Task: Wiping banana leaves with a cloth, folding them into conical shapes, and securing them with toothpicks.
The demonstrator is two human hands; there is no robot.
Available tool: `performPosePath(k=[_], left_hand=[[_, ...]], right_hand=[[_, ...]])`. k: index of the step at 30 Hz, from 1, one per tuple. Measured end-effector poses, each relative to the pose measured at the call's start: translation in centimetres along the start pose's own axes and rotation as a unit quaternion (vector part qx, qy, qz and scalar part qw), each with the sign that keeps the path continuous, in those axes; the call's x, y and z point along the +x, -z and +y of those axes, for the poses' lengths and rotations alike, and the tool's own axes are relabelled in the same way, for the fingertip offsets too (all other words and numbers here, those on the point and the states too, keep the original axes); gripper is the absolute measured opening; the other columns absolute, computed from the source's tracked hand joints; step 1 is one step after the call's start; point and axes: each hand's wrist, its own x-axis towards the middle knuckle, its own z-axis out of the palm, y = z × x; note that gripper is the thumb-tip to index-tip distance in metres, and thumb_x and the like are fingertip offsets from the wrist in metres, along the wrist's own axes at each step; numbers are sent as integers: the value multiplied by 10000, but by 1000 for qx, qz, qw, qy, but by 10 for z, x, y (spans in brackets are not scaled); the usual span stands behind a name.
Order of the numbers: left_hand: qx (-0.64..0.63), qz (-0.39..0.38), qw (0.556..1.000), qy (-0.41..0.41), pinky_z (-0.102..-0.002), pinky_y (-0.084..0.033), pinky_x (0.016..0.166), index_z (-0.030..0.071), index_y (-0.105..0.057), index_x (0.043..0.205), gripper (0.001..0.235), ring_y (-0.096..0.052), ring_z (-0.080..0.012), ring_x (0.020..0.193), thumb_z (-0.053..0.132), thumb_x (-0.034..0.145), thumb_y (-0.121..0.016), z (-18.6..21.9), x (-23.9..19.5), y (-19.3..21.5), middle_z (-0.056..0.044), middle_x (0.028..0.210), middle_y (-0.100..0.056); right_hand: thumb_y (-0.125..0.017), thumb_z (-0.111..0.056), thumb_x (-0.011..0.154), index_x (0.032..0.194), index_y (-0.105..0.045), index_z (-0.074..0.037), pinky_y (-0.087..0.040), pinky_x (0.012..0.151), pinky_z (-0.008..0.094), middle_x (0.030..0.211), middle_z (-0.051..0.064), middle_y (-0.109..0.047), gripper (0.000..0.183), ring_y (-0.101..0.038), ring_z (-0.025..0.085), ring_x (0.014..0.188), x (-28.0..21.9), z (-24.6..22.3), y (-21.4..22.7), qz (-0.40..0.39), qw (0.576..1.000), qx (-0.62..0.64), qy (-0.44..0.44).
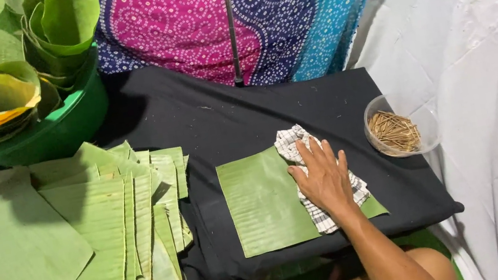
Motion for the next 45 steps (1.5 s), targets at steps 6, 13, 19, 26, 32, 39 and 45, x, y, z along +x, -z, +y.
performPosePath(k=[6, 13, 19, 26, 32, 39, 45], left_hand=[[27, 27, 999, -19, -286, -500, 717, -38, -661, 991, 182, -576, -206, 801, -126, 832, -649, -62, -8, 9, -158, 961, -668], [297, -116, 944, 80, -383, -474, 984, -11, -636, 1238, 356, -611, -309, 1108, 74, 893, -664, -169, -35, 31, -148, 1215, -646], [423, -224, 853, 208, -538, -381, 987, 38, -402, 1545, 713, -506, -422, 1296, 286, 952, -710, -225, -45, 33, -264, 1339, -612], [291, -151, 920, 215, -574, -558, 886, 4, -479, 1481, 637, -616, -544, 1135, -64, 878, -670, -231, -34, 30, -357, 1267, -622], [297, -146, 920, 211, -519, -612, 844, 47, -674, 1289, 421, -689, -448, 1074, -111, 907, -599, -240, -31, 36, -237, 1133, -717], [296, -165, 906, 254, -462, -629, 860, 87, -705, 1229, 298, -696, -347, 1089, 9, 953, -621, -261, -43, 45, -116, 1107, -717], [297, -188, 913, 208, -455, -600, 863, 75, -744, 1213, 356, -689, -371, 1063, -21, 904, -595, -269, -44, 49, -158, 1078, -721]], right_hand=[[-545, -499, 986, 1512, -515, -184, -250, 1164, 702, 1549, 168, -501, 614, -387, 412, 1483, -3, 2, -6, 22, 999, -20, 21], [-529, -524, 936, 1524, -471, -200, -198, 1178, 638, 1575, 123, -447, 674, -330, 398, 1480, 1, 4, -8, 25, 1000, 15, 1], [-566, -378, 996, 1497, -557, -230, -256, 1174, 685, 1512, 151, -552, 522, -422, 407, 1465, -2, 17, -23, 72, 997, 18, 34], [-636, -104, 877, 1299, -715, -169, -400, 1117, 561, 1223, 127, -726, 434, -643, 356, 1215, -25, -11, -57, 229, 951, 82, 193], [-589, -353, 960, 1456, -571, -214, -360, 1085, 656, 1407, 167, -608, 516, -497, 444, 1359, -42, -75, -38, 40, 969, 35, 241], [-483, -332, 1041, 1566, -440, -160, -172, 1170, 713, 1596, 190, -421, 553, -299, 439, 1512, 5, -24, -16, -88, 995, -45, 30], [-602, -149, 931, 1405, -620, -212, -373, 1079, 602, 1393, 103, -631, 478, -527, 347, 1358, 39, 76, -79, 187, 978, -15, 90]])
